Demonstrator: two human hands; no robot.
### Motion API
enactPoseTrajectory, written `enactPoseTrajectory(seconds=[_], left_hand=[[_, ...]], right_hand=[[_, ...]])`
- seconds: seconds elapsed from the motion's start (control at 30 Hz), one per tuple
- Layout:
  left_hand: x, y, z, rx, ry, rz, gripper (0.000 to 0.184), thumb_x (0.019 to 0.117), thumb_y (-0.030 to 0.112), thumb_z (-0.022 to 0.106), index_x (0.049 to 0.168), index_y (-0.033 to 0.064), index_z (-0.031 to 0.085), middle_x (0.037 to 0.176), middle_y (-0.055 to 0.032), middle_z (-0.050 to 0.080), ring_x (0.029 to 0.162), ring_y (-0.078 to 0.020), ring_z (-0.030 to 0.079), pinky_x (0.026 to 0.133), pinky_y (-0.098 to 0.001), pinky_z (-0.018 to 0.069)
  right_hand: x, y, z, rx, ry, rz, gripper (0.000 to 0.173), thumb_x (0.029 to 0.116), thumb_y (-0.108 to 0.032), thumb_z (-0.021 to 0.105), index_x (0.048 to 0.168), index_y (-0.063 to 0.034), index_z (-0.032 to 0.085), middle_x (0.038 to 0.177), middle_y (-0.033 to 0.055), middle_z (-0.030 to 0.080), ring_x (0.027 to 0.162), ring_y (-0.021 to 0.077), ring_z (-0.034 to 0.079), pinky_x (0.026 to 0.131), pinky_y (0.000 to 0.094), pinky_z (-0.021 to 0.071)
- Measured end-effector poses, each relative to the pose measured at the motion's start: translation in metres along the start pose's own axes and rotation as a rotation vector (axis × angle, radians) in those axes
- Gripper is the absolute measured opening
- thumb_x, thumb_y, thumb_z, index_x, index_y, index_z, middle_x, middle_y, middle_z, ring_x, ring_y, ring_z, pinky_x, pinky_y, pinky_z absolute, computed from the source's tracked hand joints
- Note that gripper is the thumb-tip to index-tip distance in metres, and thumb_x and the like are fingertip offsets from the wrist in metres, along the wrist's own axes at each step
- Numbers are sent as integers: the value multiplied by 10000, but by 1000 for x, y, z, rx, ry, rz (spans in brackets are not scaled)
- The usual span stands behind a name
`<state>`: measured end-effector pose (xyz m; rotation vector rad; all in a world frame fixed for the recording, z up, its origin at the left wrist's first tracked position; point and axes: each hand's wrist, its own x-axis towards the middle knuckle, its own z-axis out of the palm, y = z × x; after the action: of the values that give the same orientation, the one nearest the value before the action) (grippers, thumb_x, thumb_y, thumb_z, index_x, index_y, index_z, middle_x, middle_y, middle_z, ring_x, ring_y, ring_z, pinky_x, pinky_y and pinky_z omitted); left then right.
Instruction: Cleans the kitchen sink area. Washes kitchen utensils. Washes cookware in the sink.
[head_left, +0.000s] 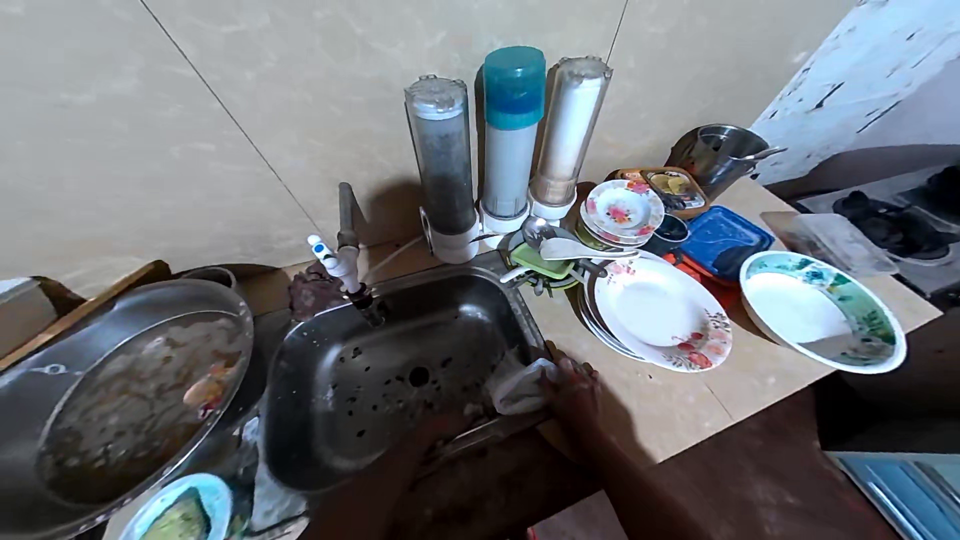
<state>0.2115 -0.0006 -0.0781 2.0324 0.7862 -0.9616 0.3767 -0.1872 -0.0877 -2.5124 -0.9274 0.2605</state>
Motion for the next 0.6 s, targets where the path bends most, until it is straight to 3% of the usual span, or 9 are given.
enactPoseTrajectory(seconds=[0.13, 0.47, 0.5, 0.57, 0.6], left_hand=[[-1, -1, -2, 47, -6, 7, 472, 1115, 303, 419, 1369, -78, 535, 1327, -327, 577, 1247, -437, 568, 1071, -592, 413], [1, -4, -6, 10, -35, 16, 499, 1113, 336, 423, 1390, -65, 527, 1351, -311, 573, 1264, -418, 564, 1092, -573, 409], [2, -9, -6, -22, -19, 20, 490, 1108, 341, 435, 1368, -58, 549, 1323, -300, 587, 1228, -403, 577, 1066, -567, 421], [0, -20, -10, -195, 23, -30, 534, 1109, 364, 430, 1446, -46, 493, 1418, -283, 547, 1322, -384, 536, 1127, -550, 392], [-1, -27, -10, -365, 88, -59, 516, 1109, 365, 430, 1450, -17, 497, 1400, -237, 566, 1286, -329, 558, 1101, -506, 428]], right_hand=[[-1, -1, 2, 7, 75, -58, 435, 957, -349, 631, 1179, 19, 697, 1110, 200, 732, 1100, 384, 686, 1096, 591, 408], [1, -1, 1, 46, 48, -71, 425, 960, -315, 648, 1226, 13, 689, 1143, 200, 728, 1116, 392, 679, 1068, 606, 423], [0, 0, 1, 48, 61, -82, 419, 957, -315, 649, 1220, 8, 694, 1130, 198, 732, 1099, 391, 686, 1054, 604, 437], [-2, 1, 2, 54, 102, -115, 419, 950, -318, 660, 1199, 16, 704, 1102, 207, 737, 1066, 401, 697, 1030, 614, 455], [-3, 1, 2, 52, 118, -126, 418, 948, -325, 658, 1183, 17, 709, 1087, 206, 739, 1052, 399, 701, 1021, 614, 464]])
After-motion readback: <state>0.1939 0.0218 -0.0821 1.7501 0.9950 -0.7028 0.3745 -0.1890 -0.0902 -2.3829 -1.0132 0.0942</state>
